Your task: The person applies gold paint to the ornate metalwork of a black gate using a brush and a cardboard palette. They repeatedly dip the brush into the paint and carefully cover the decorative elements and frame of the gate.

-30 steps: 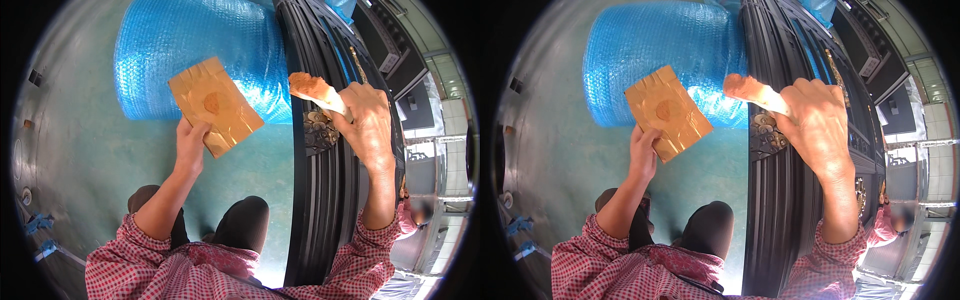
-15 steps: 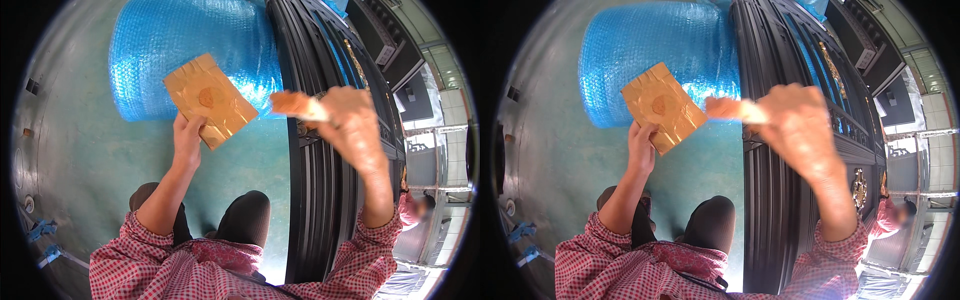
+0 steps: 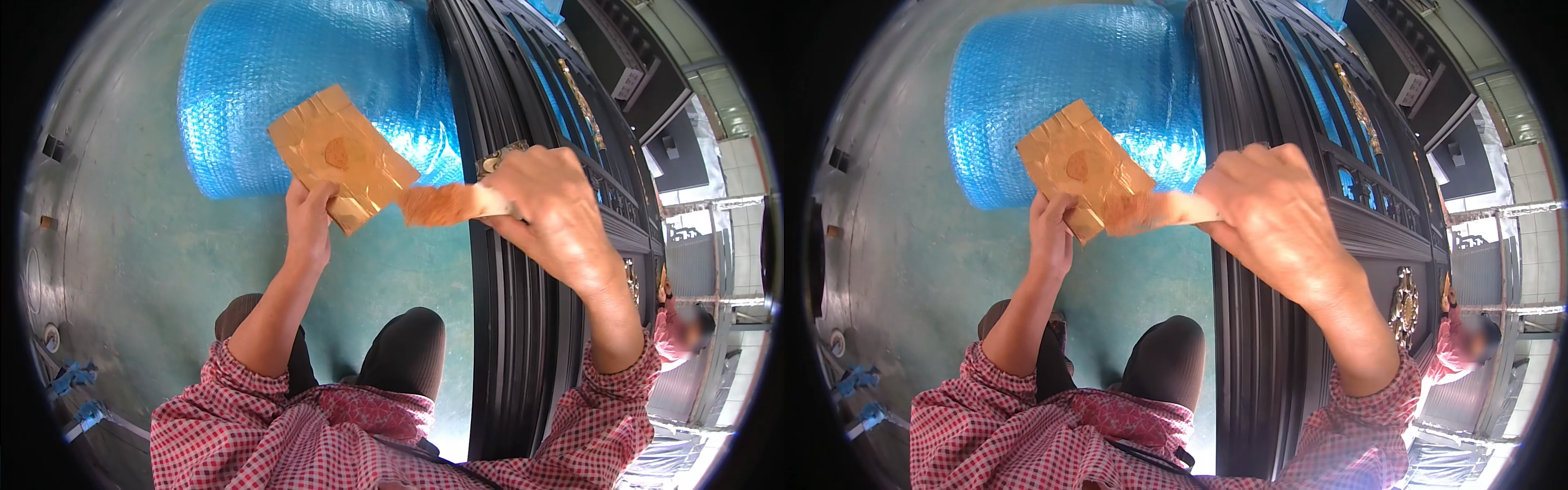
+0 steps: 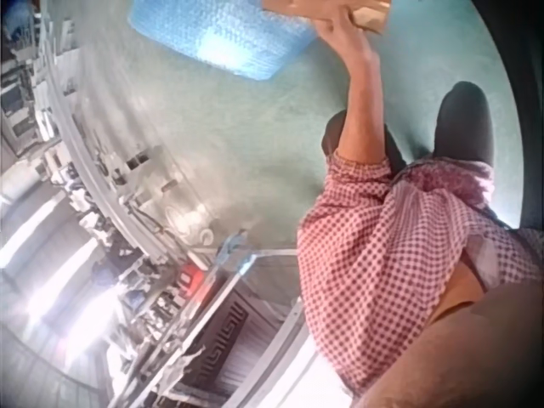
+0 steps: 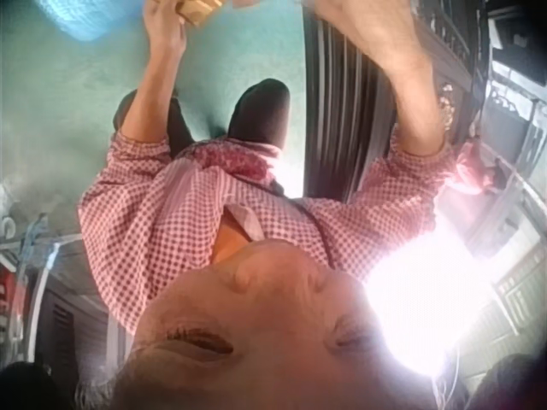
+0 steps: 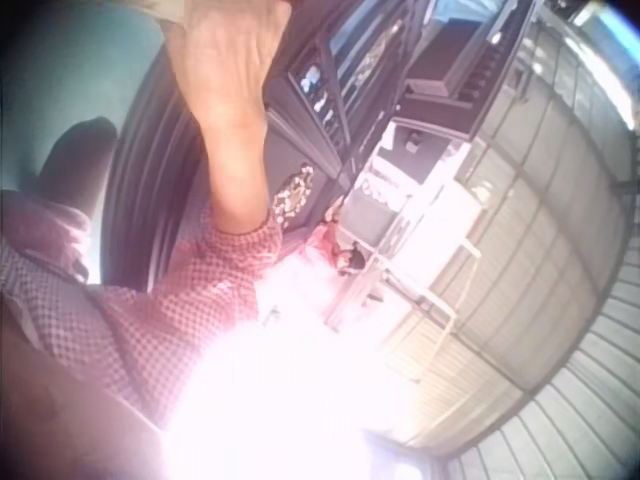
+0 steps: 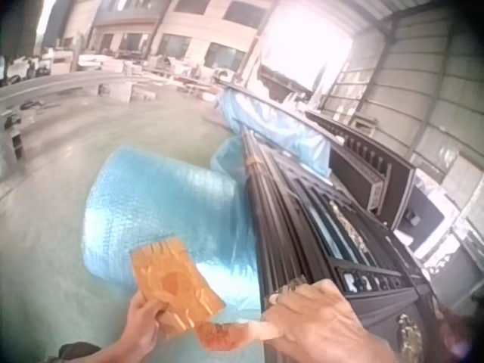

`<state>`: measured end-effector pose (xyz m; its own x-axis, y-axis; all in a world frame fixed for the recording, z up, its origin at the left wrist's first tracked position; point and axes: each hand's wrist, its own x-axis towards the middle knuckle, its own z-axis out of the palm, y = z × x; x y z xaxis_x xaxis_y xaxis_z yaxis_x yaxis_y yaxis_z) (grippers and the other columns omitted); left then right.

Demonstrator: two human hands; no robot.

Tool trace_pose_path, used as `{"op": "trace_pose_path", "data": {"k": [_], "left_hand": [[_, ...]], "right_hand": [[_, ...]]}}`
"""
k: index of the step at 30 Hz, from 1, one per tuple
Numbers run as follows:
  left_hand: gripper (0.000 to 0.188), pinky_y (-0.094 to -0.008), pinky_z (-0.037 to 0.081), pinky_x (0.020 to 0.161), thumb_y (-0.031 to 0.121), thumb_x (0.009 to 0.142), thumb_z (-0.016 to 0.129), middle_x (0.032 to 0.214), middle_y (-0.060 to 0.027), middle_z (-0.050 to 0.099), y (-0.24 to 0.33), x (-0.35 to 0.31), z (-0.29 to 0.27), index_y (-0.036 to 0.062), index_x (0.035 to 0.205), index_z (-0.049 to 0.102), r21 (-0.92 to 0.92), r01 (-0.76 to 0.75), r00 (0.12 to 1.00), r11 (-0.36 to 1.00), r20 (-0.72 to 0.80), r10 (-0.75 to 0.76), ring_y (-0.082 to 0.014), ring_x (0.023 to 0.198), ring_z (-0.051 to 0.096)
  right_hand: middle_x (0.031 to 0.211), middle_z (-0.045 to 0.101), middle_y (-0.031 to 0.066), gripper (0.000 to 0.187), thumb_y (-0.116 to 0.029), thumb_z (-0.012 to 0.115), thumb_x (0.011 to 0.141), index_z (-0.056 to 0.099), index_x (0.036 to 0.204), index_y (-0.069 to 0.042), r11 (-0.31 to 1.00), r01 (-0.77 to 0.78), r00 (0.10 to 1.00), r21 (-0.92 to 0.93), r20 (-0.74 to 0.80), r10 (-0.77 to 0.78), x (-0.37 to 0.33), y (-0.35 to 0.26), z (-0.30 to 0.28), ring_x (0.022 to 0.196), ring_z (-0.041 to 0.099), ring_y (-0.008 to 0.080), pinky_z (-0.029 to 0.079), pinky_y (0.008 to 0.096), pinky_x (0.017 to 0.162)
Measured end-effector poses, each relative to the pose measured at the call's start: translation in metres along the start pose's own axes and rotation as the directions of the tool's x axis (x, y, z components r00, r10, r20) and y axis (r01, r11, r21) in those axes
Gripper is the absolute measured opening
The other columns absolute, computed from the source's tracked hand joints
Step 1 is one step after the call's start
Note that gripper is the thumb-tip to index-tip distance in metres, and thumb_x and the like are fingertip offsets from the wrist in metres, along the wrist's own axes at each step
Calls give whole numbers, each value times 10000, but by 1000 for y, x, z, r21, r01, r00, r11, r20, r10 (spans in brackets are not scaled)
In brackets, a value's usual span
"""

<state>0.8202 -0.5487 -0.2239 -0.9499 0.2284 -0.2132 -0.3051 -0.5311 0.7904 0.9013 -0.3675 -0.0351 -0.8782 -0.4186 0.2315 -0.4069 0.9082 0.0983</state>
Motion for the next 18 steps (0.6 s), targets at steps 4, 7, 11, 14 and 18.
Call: {"op": "trace_pose_path", "data": {"k": [4, 7, 11, 14, 18], "left_hand": [[337, -275, 442, 772, 21, 780, 439, 1028, -89, 543, -3, -1, 2, -28, 1113, 440, -11, -4, 1000, 1000, -15, 4, -152, 919, 550], [323, -270, 445, 758, 22, 782, 440, 1020, -86, 543, -4, -1, 1, -24, 1101, 446, 8, 10, 1000, 1000, -13, -10, -149, 903, 552], [322, -256, 429, 731, 8, 770, 442, 983, -71, 532, 0, 0, 2, -23, 1091, 443, -36, 12, 1000, 999, -15, -13, -123, 854, 531], [309, -258, 443, 716, 16, 778, 442, 988, -74, 541, -3, 0, -1, -20, 1086, 447, 8, 17, 1000, 1000, -11, -17, -129, 856, 546], [302, -263, 461, 695, 21, 786, 435, 986, -79, 550, -2, 2, -2, -19, 1085, 450, 11, -5, 1000, 1000, -28, 6, -140, 853, 563]], "right_hand": [[667, 504, 23, 157, -118, 706, 611, 585, 711, -114, 980, -86, 993, -179, 60, 98, -9, 19, -23, 681, 512, 211, 358, 340, 639], [665, 491, 12, 147, -105, 693, 619, 581, 711, -131, 998, -63, 997, 23, -40, 64, -5, 9, -17, 685, 506, 209, 359, 338, 645], [685, 487, 13, 155, -85, 678, 610, 567, 710, -124, 999, -15, 995, 41, 98, 11, -6, 8, -6, 718, 503, 209, 352, 337, 660], [704, 489, 15, 157, -70, 679, 599, 562, 693, -115, 987, -81, 993, -140, 74, 92, -6, 21, -24, 728, 500, 210, 353, 337, 668], [682, 473, 29, 166, -60, 669, 573, 554, 680, -113, 999, 37, 996, 36, 81, -40, -3, 3, -6, 722, 499, 225, 358, 350, 670]]}}
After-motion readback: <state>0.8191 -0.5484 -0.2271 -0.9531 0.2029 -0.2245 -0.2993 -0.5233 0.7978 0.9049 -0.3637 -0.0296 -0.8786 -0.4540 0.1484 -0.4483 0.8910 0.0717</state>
